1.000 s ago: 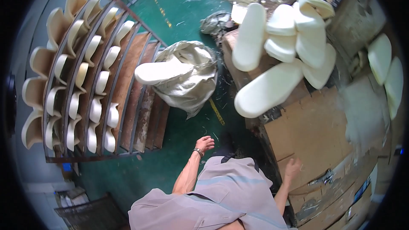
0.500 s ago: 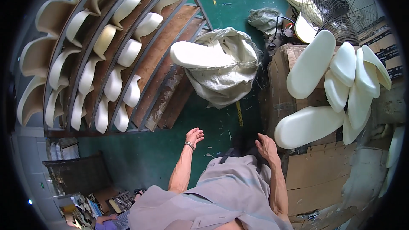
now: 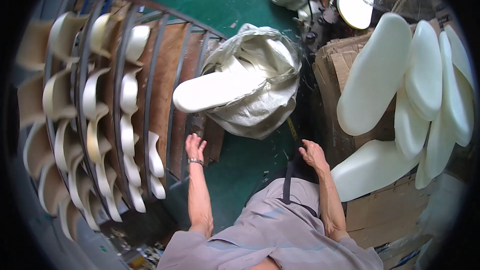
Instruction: Apply adhesive using a spray gun to white foam shoe insole components.
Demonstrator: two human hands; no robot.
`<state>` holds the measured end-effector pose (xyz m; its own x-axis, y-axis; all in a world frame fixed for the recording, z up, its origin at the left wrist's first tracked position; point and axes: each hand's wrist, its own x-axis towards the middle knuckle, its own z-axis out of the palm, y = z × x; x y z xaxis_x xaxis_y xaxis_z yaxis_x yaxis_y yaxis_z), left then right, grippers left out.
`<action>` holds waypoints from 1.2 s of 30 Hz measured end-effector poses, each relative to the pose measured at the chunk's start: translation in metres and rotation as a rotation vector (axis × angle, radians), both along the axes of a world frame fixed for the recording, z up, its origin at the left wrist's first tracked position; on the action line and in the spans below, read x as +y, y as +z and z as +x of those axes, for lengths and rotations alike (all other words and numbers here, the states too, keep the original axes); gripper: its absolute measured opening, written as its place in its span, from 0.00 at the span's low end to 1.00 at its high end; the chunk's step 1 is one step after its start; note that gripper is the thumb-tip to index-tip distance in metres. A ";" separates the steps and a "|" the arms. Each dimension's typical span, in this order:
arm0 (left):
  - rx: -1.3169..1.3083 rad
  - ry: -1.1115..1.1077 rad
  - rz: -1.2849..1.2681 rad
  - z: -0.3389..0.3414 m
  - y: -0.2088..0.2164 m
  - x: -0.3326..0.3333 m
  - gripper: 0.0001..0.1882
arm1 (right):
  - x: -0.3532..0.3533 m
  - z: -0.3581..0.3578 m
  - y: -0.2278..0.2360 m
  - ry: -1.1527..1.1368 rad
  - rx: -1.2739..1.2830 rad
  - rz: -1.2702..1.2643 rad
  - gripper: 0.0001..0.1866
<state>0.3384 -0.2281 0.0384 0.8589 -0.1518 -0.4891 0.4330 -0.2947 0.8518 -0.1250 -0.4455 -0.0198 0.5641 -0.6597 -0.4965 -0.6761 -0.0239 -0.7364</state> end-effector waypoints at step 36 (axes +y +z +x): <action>-0.636 -0.993 0.492 -0.032 -0.063 -0.286 0.31 | -0.125 0.109 0.030 -0.390 -0.009 0.469 0.45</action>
<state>0.3067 -0.5139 -0.0248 0.5839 -0.7808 -0.2225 -0.5955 -0.5981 0.5363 -0.0165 -0.5701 0.0103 0.3304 -0.5310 -0.7803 -0.5629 0.5527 -0.6145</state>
